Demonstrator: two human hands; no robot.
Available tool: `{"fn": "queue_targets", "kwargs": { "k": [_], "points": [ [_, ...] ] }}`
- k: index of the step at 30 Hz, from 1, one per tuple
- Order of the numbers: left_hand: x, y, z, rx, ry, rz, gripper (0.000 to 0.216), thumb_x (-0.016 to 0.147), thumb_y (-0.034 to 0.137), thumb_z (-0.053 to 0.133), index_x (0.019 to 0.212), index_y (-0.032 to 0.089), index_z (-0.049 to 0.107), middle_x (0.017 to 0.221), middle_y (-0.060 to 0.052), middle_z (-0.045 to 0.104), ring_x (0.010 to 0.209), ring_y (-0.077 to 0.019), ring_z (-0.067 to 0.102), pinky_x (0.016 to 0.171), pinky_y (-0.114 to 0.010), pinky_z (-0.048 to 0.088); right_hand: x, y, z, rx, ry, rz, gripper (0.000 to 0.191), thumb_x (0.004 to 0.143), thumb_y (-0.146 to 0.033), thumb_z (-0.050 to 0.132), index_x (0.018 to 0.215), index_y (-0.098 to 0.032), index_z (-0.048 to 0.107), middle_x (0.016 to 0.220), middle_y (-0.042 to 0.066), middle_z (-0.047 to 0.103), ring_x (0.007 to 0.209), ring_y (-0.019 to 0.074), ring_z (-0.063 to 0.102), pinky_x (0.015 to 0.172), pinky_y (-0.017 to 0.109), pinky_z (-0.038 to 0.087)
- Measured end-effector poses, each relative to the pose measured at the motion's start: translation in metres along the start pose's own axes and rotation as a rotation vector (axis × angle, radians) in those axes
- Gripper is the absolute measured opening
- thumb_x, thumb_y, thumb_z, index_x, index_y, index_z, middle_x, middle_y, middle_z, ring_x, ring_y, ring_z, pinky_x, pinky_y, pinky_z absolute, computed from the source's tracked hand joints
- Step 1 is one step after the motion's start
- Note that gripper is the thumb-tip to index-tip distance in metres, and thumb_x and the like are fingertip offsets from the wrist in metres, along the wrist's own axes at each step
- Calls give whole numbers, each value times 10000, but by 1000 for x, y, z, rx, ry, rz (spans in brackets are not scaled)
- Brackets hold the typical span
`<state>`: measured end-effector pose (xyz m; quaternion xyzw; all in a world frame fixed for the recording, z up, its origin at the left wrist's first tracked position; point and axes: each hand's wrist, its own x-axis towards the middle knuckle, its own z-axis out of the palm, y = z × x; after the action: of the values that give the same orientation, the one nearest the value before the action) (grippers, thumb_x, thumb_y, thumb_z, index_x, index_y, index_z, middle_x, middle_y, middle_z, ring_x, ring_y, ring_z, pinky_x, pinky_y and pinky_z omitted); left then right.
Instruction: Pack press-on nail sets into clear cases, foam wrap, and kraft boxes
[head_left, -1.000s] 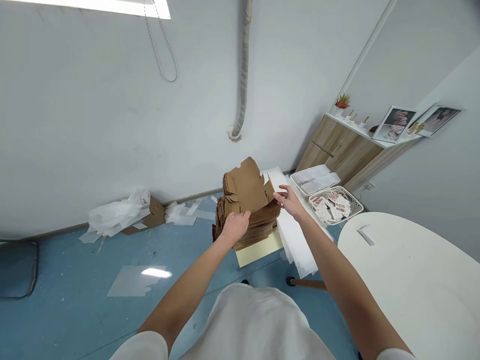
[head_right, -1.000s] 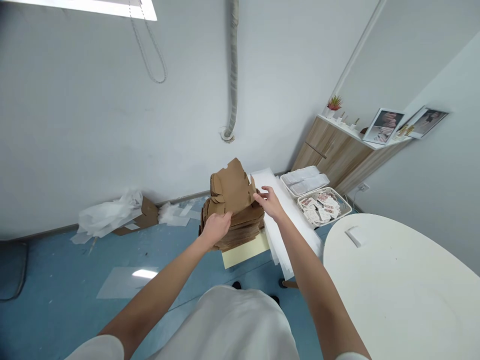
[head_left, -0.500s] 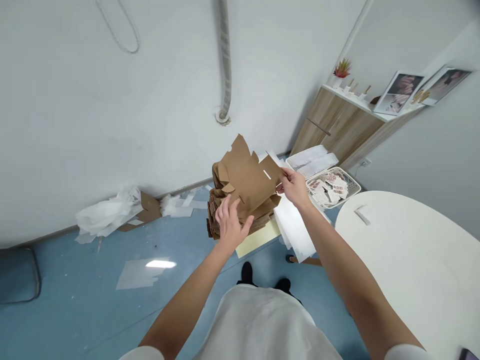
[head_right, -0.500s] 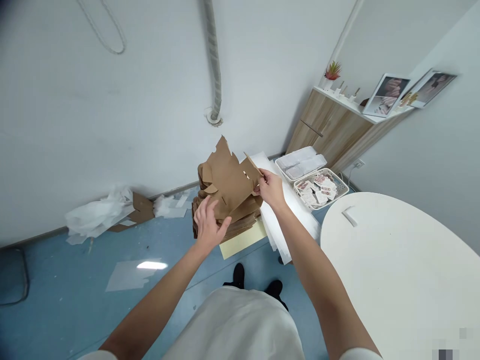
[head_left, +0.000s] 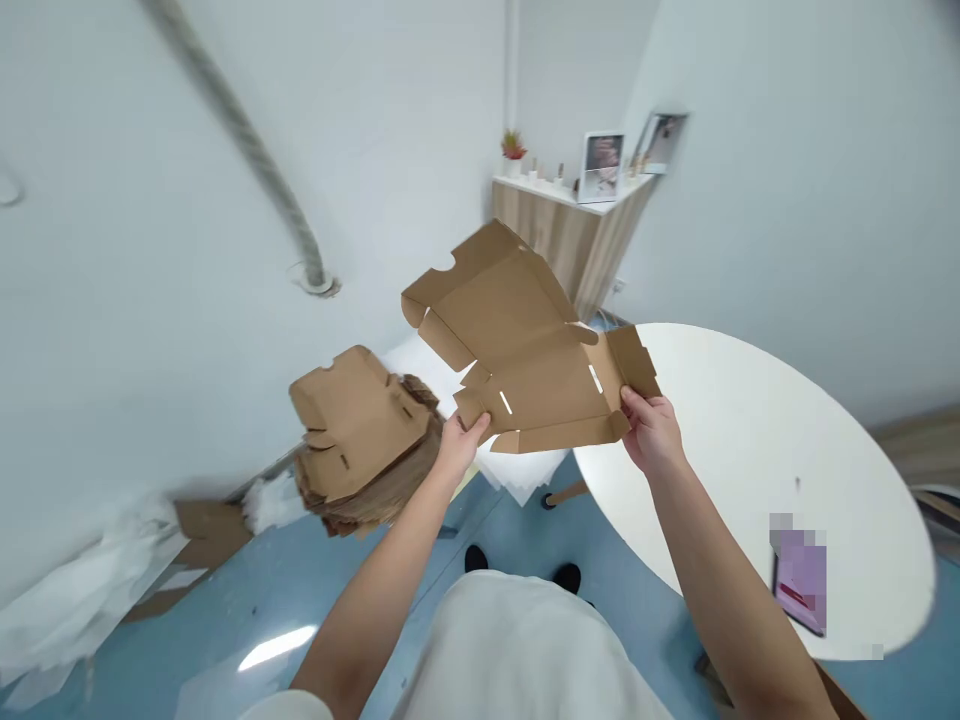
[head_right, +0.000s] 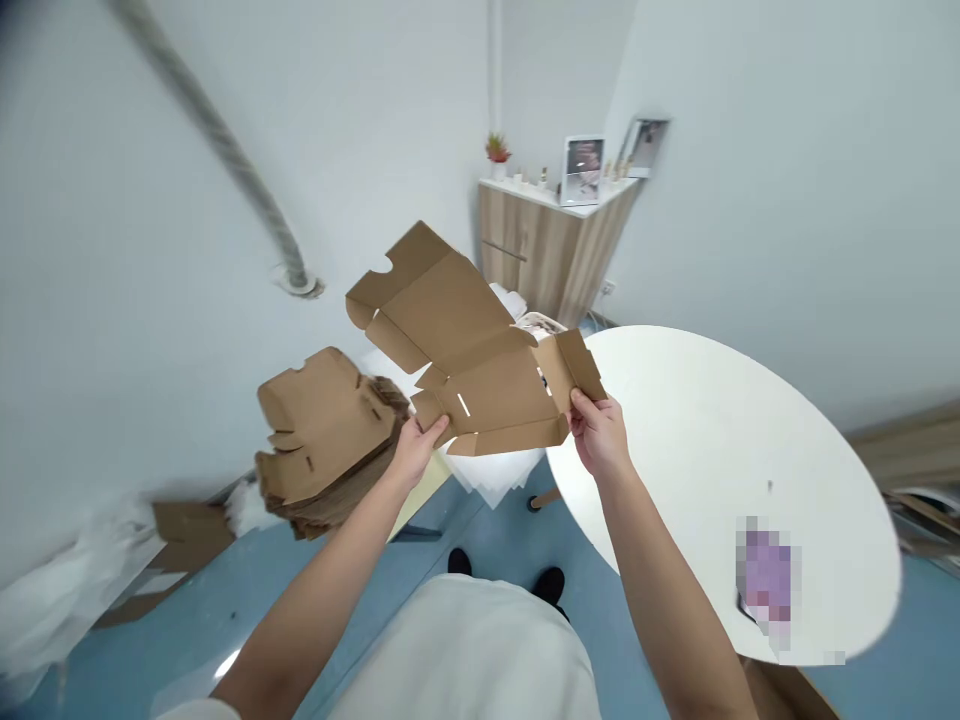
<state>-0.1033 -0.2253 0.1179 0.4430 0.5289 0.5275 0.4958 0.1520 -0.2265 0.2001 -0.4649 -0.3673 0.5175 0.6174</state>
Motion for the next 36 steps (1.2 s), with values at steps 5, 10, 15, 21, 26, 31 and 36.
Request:
{"fn": "queue_targets", "kwargs": {
  "k": [5,10,15,21,26,31,36],
  "points": [
    [-9,-13,97,174,-141,48,356,701,321,564,1005,137,542,982,-83,634,892,-216,595,783,-358,468,-34,1,-120,-95,220,-39,261,679,-357,610,861,-182,546,621,-24,563,510,100,505,481,236,414],
    [-28,-29,173,662,-313,212,292,757,298,473,1015,175,533,913,-59,625,858,-209,589,730,-328,464,-81,22,-215,-390,383,-22,367,735,-359,507,1069,-209,479,833,24,609,667,142,551,583,271,447],
    [-41,-50,221,1100,-463,343,242,780,292,423,951,166,540,917,-85,578,865,-219,569,703,-315,449,-120,61,-276,-720,449,140,326,724,-310,473,1021,-185,523,920,59,595,753,175,554,649,306,443],
    [-29,-78,246,1322,-716,181,227,780,284,427,961,187,523,866,-58,625,837,-223,581,644,-294,424,-130,98,-305,-900,409,387,295,688,-254,524,975,-188,549,836,43,615,705,173,551,618,274,415],
    [-11,-95,265,1355,-779,86,357,765,298,463,1112,213,454,937,-54,632,877,-218,579,657,-286,407,-116,113,-303,-1001,417,459,561,694,-235,532,1232,-206,375,853,33,594,747,172,553,623,259,402],
    [5,-104,276,1300,-712,28,539,785,362,436,1271,179,292,1045,-95,589,951,-223,550,727,-326,405,-112,118,-297,-1060,438,420,683,725,-311,511,1324,-197,205,1012,70,538,878,194,533,737,303,413],
    [7,-100,258,1204,-804,499,604,720,460,522,1239,190,370,1217,-136,451,1139,-286,390,890,-422,321,-102,105,-291,-1355,567,301,620,742,-343,492,1299,-185,270,1197,129,417,1110,271,379,888,396,330]
  ]
}}
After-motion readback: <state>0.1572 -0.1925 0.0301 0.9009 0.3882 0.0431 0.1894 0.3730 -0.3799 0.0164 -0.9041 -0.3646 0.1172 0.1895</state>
